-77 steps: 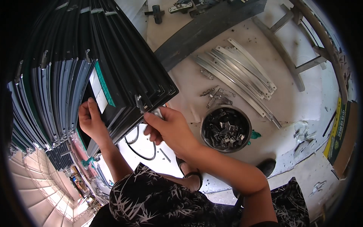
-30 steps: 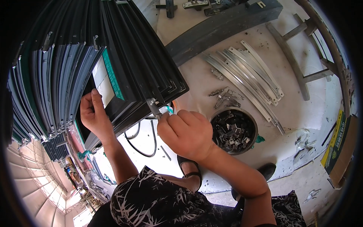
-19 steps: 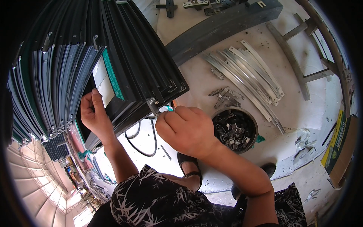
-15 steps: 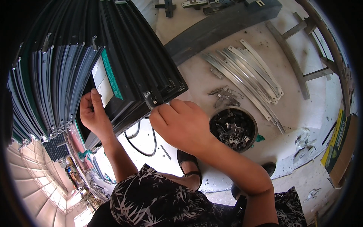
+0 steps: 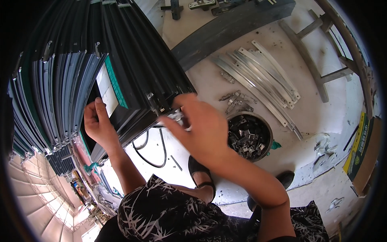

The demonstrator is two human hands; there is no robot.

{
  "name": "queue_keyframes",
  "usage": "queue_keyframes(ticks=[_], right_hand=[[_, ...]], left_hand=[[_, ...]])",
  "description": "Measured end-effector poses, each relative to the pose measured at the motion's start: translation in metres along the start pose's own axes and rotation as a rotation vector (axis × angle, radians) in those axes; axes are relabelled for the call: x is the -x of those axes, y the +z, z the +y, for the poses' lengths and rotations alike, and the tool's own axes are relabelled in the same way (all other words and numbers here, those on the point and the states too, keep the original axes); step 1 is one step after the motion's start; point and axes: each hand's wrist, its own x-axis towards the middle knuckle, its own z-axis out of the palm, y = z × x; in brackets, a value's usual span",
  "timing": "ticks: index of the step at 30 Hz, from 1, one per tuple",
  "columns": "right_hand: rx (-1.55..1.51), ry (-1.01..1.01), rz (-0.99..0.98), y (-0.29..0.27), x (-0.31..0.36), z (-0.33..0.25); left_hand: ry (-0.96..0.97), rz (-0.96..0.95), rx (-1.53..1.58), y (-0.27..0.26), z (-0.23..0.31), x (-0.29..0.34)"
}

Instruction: The person attaches hardware pins and long metal brackets to a stack of black frames by hand and using a screwdriver.

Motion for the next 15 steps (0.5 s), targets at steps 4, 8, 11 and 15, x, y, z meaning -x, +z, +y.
queue_keyframes(ticks=[4,8,11,15], right_hand=[[-0.185,0.275,0.040,-0.007,0.010,0.047],[-0.473,0.413,-0.091,-0.005,0.019,0.050],[-0.424,0.277,-0.099,-0.006,0.018,0.049],[-0.551,0.472,-0.109,-0.009,0.008,0.037]], left_hand=[[0.048,0.036,-0.013,-0.002,0.003,-0.001],[0.039,0.018,-0.014,0.001,0.006,0.000],[0.023,-0.007,-0.046,0.000,0.000,0.000],[0.005,-0.002,-0.056,-0.002,-0.002,0.000]])
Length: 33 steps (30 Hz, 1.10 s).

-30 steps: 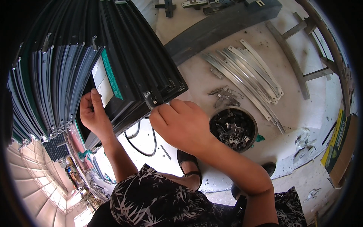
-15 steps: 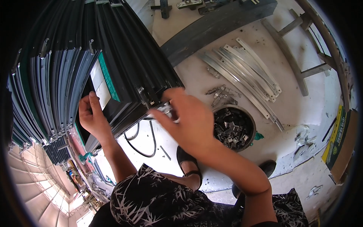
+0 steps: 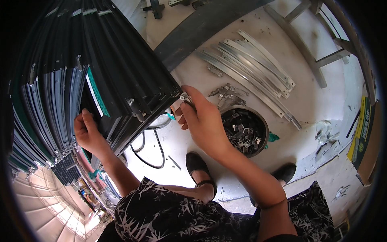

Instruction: The person attaches hardware pins and long metal brackets to a stack of black frames by hand and using a screwdriver.

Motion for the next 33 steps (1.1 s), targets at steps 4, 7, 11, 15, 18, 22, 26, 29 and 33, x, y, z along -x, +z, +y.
queue_keyframes(ticks=[4,7,11,15,18,22,26,29,33], right_hand=[[-0.129,0.138,0.045,-0.004,-0.003,0.006],[-0.195,0.216,-0.032,-0.005,-0.005,0.009],[-0.181,0.230,-0.053,-0.011,-0.007,0.026],[-0.485,0.334,-0.075,-0.001,-0.003,0.028],[-0.628,0.402,-0.183,0.004,0.003,0.031],[-0.720,0.469,-0.251,0.007,0.008,0.031],[-0.543,0.368,-0.188,0.009,0.001,0.032],[-0.634,0.470,-0.169,0.009,-0.013,0.021],[-0.712,0.471,-0.130,0.017,-0.024,0.017]], left_hand=[[-0.011,-0.009,0.025,0.002,0.000,0.000],[-0.023,-0.001,0.026,-0.001,0.002,-0.003],[-0.043,-0.012,0.061,0.001,-0.005,-0.004],[-0.071,-0.012,0.075,0.001,-0.003,-0.006],[-0.114,-0.050,0.102,-0.001,-0.006,-0.008],[-0.114,-0.054,0.124,-0.002,-0.007,-0.008],[-0.081,-0.033,0.048,-0.001,-0.011,-0.009],[-0.058,-0.046,0.019,-0.002,-0.011,-0.008],[-0.068,-0.031,0.038,-0.001,-0.011,-0.008]])
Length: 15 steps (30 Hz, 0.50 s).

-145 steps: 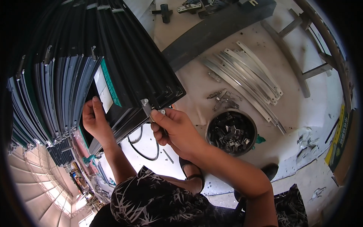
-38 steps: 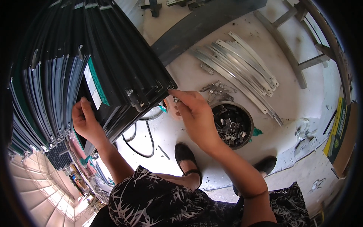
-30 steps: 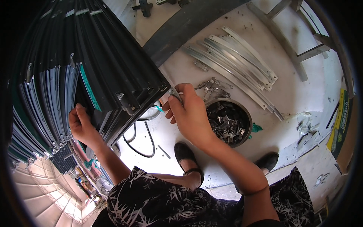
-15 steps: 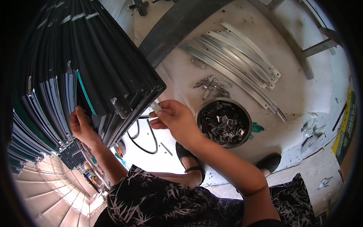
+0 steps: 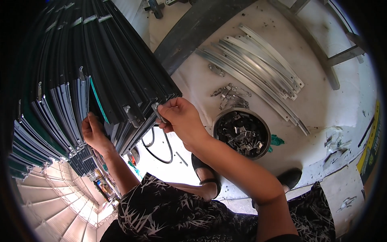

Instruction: The person attaches hardware pins and long metal brackets to a stack of black frames by hand and using a screwdriver.

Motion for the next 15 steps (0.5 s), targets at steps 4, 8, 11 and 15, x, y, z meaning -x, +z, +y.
queue_keyframes(ticks=[4,8,11,15], right_hand=[[-0.016,-0.113,0.119,0.005,-0.006,0.001],[-0.075,-0.149,0.105,0.011,-0.010,0.001],[-0.054,-0.096,0.097,0.005,-0.016,-0.001],[-0.075,-0.042,0.010,-0.002,-0.019,0.001]], left_hand=[[0.045,0.015,-0.010,0.001,-0.007,-0.002],[0.058,0.024,-0.010,-0.001,-0.004,-0.003],[0.030,0.005,-0.043,0.000,0.000,0.001],[0.031,0.042,0.003,0.003,-0.002,0.001]])
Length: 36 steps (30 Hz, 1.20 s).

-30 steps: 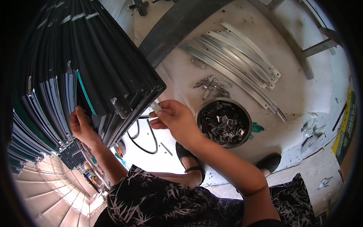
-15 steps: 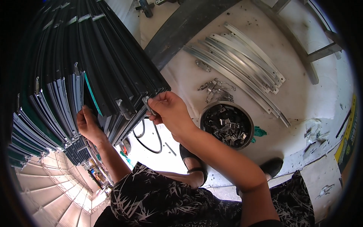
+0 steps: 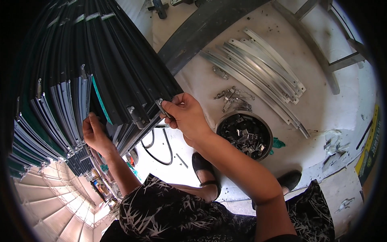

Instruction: The person attaches hardware pins and long metal brackets to a stack of black frames by hand and using a screwdriver.

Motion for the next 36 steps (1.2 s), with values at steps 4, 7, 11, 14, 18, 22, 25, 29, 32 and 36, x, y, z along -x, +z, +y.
queue_keyframes(ticks=[4,7,11,14,18,22,25,29,32,36], right_hand=[[-0.044,0.042,0.039,0.003,-0.001,-0.004],[-0.073,0.071,0.053,0.005,-0.001,-0.006],[-0.143,0.054,-0.003,-0.001,-0.005,0.001],[-0.184,0.081,-0.003,-0.001,-0.004,-0.001],[-0.170,0.073,-0.069,-0.002,0.005,-0.010],[-0.137,0.004,-0.110,-0.008,0.007,-0.007],[0.089,-0.043,-0.121,-0.010,0.010,-0.010],[0.171,-0.079,-0.118,-0.008,0.007,-0.009],[0.287,-0.163,-0.133,-0.001,0.002,-0.011],[0.399,-0.137,-0.123,-0.003,0.007,-0.011]], left_hand=[[0.008,-0.011,0.009,-0.001,-0.001,-0.001],[0.020,-0.001,0.004,-0.002,0.000,-0.001],[0.025,0.014,-0.003,0.000,-0.005,-0.001],[0.016,0.019,0.000,0.000,-0.002,0.000],[0.058,0.025,0.057,0.002,-0.001,0.000],[-0.018,-0.001,0.007,-0.001,0.003,0.002],[-0.018,0.002,-0.010,-0.001,0.004,0.002],[-0.032,-0.002,0.001,0.000,0.003,0.003],[-0.011,0.004,-0.005,0.000,0.004,0.002],[-0.015,0.017,-0.024,-0.001,0.004,0.002]])
